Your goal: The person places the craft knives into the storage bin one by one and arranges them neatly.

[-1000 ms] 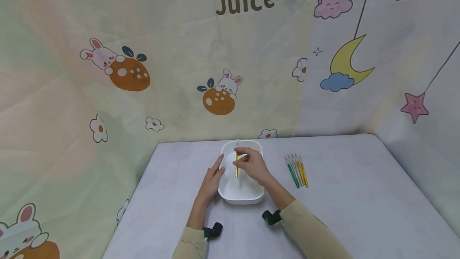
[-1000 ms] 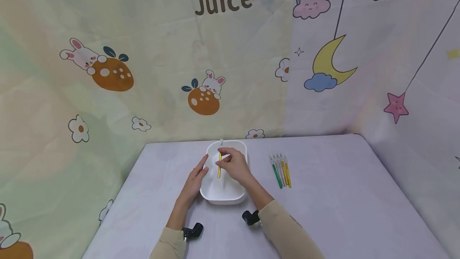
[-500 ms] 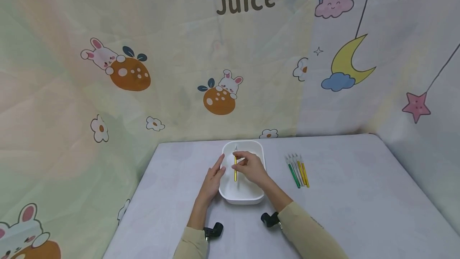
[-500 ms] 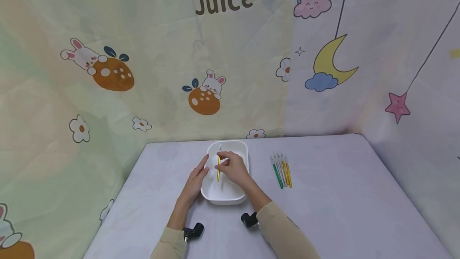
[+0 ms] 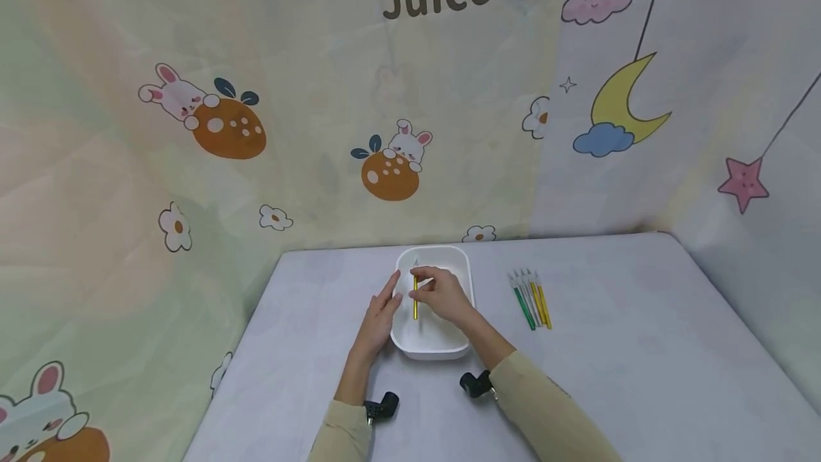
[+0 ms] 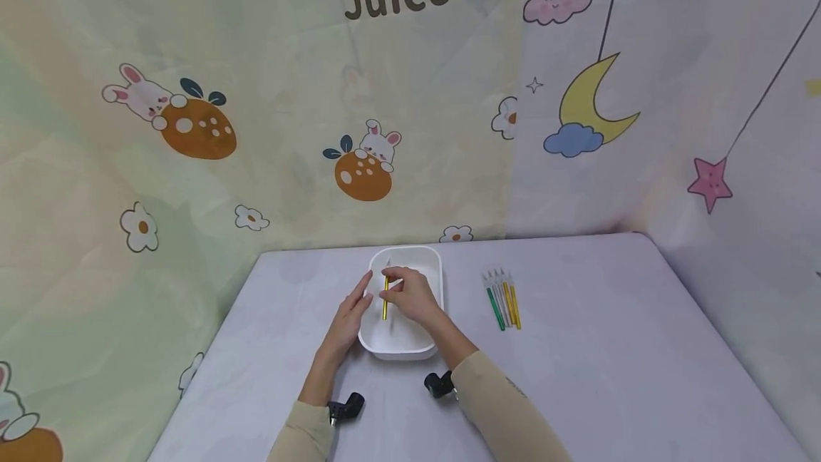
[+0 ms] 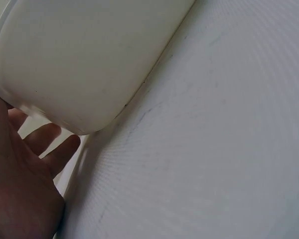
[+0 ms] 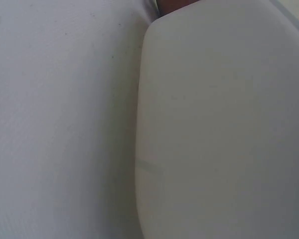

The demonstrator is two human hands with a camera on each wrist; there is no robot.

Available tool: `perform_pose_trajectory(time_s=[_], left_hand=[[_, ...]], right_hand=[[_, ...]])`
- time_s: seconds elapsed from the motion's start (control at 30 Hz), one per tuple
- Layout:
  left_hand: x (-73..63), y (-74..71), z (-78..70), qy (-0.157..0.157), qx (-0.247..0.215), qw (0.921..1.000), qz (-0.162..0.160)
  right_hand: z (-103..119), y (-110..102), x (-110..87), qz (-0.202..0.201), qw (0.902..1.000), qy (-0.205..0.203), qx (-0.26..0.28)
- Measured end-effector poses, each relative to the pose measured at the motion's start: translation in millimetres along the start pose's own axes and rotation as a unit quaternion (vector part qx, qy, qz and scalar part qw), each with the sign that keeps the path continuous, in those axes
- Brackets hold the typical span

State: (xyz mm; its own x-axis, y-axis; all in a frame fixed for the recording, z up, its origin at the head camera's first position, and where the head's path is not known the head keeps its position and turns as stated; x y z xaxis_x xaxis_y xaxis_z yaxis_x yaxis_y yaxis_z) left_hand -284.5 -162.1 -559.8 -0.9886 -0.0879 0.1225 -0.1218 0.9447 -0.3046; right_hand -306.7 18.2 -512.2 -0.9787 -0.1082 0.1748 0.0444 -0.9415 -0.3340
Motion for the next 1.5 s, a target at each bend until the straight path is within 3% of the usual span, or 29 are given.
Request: perform_pose_trajectory(time_s=[0.43, 0.6, 0.8, 1.0, 1.17, 1.3, 1.5], left_hand=[[-3.5, -10.3, -2.8, -0.009, 0.011, 0.9999, -0.009], [-0.8, -13.1, -3.3, -0.002, 0.009, 0.9998, -0.016], [2.5, -6.6, -2.4, 0.003, -0.002, 1.0000, 0.001], [-2.1, -2.9, 1.9, -0.008, -0.002, 1.0000, -0.003], [-3.0, -2.2, 0.6, 0.001, -0.001, 1.0000, 0.000], [-2.2, -0.5, -1.2, 0.006, 0.002, 1.0000, 0.006], [-3.0, -1.4, 0.2, -0.010, 0.002, 1.0000, 0.000]], right_hand=[[3, 10, -1.9, 0.038, 0.9980, 0.006, -0.050], [5, 14, -0.4, 0.063, 0.9916, -0.003, -0.113], [6, 10, -1.6, 0.078, 0.9816, 0.005, -0.174], [-1, 14, -2.9, 0.099, 0.9763, 0.013, -0.192], [-5, 18, -2.9, 0.107, 0.9721, 0.014, -0.208], [-5, 17, -2.3, 0.102, 0.9709, 0.016, -0.216], [-5, 21, -1.7, 0.118, 0.9717, 0.028, -0.203]])
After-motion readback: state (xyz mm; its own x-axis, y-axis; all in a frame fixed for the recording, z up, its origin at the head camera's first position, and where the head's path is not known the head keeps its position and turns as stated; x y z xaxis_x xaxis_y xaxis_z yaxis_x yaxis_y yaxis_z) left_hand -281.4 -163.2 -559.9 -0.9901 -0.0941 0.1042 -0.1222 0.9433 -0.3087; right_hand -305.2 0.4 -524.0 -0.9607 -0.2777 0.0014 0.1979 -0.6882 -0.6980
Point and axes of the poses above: each hand's wrist, its own x-axis towards the middle knuckle, its own y-axis out of the palm, z = x × y, the point moved 2 cm from there along x, towards the middle knuckle, and after that the axes turned 10 degrees about -z, right-handed, at the moved point
